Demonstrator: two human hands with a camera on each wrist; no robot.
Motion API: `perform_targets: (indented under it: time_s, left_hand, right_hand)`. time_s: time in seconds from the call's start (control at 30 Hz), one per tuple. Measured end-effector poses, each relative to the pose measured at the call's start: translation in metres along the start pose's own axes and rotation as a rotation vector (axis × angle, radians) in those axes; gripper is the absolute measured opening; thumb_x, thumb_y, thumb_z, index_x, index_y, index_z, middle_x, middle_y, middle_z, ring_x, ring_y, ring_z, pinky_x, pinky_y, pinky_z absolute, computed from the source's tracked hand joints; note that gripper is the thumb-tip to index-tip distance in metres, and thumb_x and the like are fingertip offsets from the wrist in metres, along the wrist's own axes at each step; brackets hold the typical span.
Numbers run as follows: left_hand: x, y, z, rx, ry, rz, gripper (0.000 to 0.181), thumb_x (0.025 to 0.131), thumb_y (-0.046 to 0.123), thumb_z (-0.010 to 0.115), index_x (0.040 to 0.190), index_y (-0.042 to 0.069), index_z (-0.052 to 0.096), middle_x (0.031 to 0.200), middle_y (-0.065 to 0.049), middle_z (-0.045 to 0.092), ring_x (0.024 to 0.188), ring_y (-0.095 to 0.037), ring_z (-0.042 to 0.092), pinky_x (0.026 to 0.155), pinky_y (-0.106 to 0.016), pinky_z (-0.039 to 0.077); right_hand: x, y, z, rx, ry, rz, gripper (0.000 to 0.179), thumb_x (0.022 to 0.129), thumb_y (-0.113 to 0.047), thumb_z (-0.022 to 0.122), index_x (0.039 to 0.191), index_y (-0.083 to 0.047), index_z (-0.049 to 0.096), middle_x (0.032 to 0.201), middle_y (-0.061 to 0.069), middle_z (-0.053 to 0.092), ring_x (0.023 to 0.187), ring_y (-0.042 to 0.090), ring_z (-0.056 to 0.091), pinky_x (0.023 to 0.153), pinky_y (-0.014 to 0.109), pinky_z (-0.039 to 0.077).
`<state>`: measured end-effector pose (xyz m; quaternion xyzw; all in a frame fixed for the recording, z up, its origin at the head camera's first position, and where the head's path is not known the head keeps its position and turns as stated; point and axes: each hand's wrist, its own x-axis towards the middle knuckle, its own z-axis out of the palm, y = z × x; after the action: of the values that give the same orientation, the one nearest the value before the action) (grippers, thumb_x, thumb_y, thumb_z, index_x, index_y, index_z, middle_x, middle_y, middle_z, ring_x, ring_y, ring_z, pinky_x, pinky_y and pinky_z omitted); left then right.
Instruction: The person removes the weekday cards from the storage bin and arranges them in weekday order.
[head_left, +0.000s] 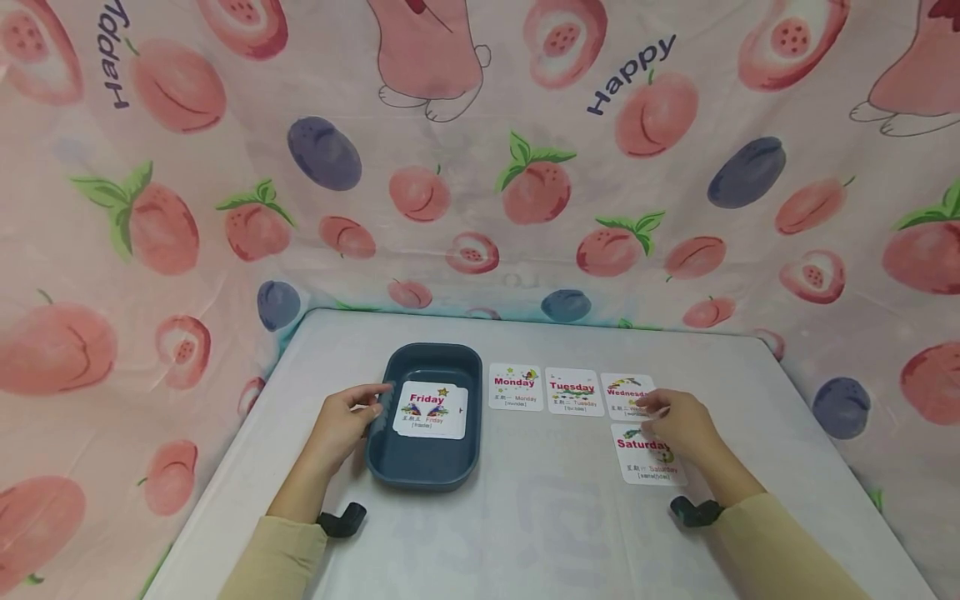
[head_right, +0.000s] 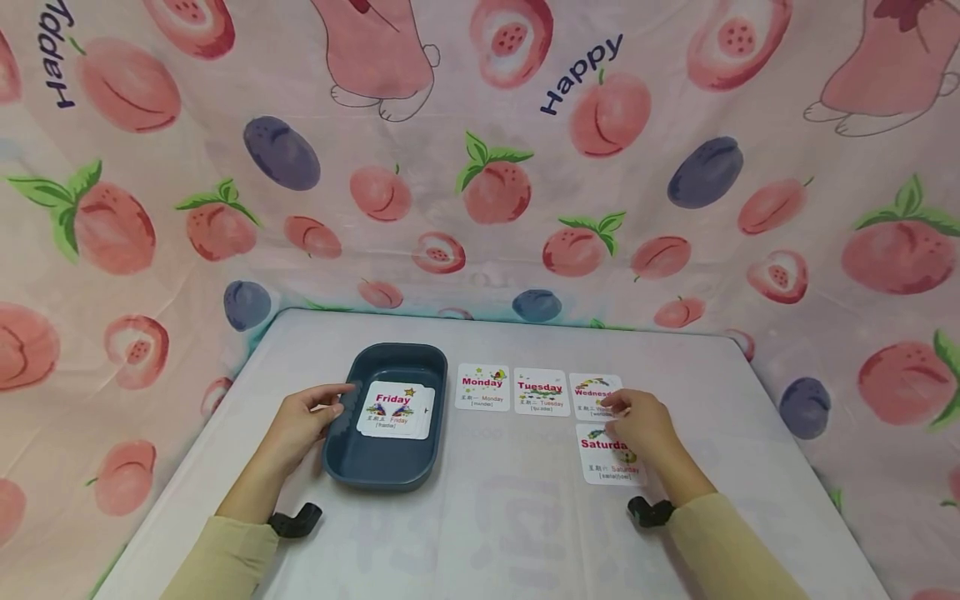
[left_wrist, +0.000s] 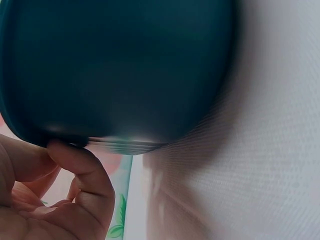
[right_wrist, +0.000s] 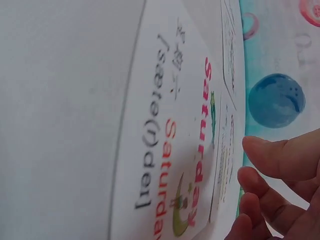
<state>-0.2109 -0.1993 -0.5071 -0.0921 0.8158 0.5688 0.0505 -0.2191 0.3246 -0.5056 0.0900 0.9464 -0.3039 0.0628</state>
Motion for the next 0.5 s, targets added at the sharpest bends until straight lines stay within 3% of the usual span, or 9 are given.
perform_targets:
  time_s: [0.5]
  left_hand:
    - [-0.001,0.002,-0.001,0.021,0.001,-0.002,0.039,0.106,0.007,0.058,0.14,0.018,0.073,0.123,-0.013,0.058,0.091,-0.023,0.056,0.071,-0.03,0.053]
  right_hand:
    - [0.007,-0.037,0.018,0.035,-0.011,-0.105,0.054,0.095,-0.013,0.078,0.147,-0.008,0.062,0.138,0.022,0.067,0.122,0.039,0.061,0.103,0.057,0.054]
